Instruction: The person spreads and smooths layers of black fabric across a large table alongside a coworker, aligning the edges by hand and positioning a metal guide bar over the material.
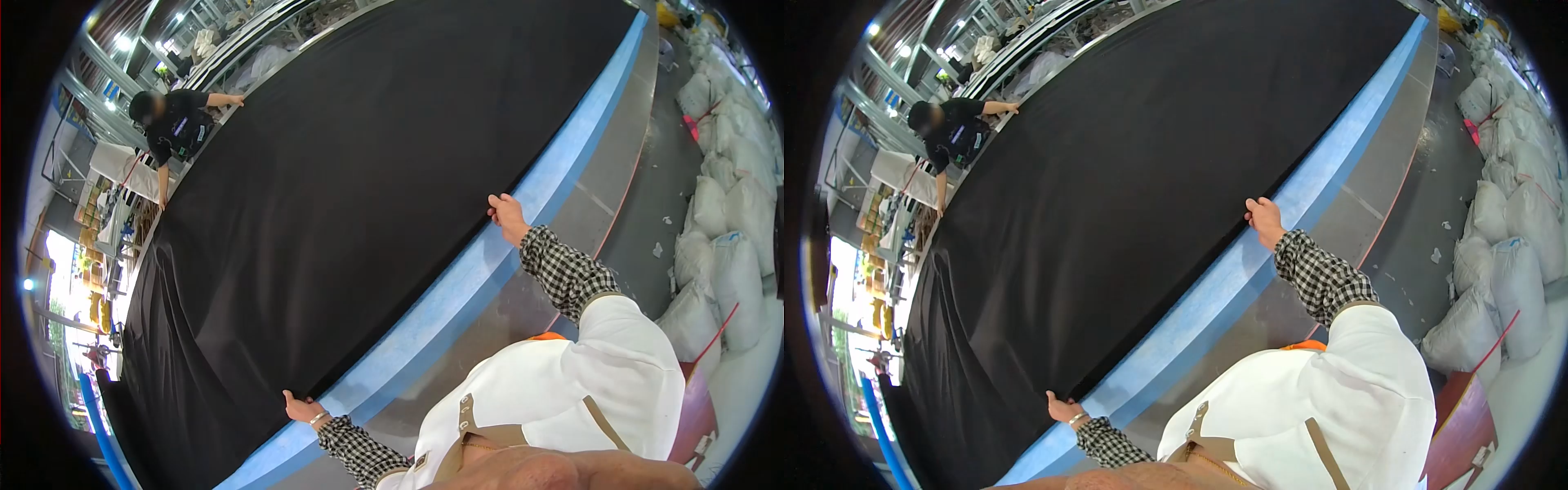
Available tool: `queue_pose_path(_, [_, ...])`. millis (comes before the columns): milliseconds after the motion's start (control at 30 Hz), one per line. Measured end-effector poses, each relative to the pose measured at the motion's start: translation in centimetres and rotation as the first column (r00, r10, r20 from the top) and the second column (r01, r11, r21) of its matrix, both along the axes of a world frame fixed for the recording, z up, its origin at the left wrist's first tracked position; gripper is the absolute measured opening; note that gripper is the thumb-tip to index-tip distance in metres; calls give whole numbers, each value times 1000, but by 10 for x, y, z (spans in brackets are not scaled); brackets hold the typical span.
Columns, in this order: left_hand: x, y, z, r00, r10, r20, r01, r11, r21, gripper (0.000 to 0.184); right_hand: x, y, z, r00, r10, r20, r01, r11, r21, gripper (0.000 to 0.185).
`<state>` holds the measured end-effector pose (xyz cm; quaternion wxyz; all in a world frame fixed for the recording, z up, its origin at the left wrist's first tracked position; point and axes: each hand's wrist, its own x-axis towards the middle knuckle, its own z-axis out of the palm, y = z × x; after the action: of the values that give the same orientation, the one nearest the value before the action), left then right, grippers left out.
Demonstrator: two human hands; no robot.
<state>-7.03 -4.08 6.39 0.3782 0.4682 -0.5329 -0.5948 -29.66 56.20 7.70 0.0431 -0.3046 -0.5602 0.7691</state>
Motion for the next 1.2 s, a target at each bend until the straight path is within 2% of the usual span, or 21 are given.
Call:
queue_pose_path(267, [-4,1,-19,995,56,80,-61,996,59,34,1,-1,-12,999,26,47,-29,997,71,24])
queue_pose_path(500, [-4,5,-36,956,77,282,-51,994,-98,39,1,0,-30,992,54,116,-71,986,151,26])
queue_pose_path(700, [2,1,-45,908,64,414,-12,992,-125,38,1,4,-30,983,93,157,-130,960,246,27])
queue_pose_path(800, [5,3,-43,929,49,366,-21,997,-81,43,-3,7,-32,977,92,190,-149,940,308,28])
queue_pose_path(933, [9,15,-26,930,-9,368,22,999,-31,55,-6,9,-34,976,96,198,-150,949,277,34])
queue_pose_path(1033, [7,29,-18,929,-119,351,132,991,-14,57,1,-2,-13,972,147,180,-200,925,323,33])
queue_pose_path(1067, [5,35,-13,906,-140,399,154,988,-5,55,1,-5,-14,971,165,171,-214,919,331,33])
queue_pose_path(1200, [-1,50,-12,927,-191,323,215,976,-41,45,-4,-16,-26,973,183,142,-223,905,363,33])
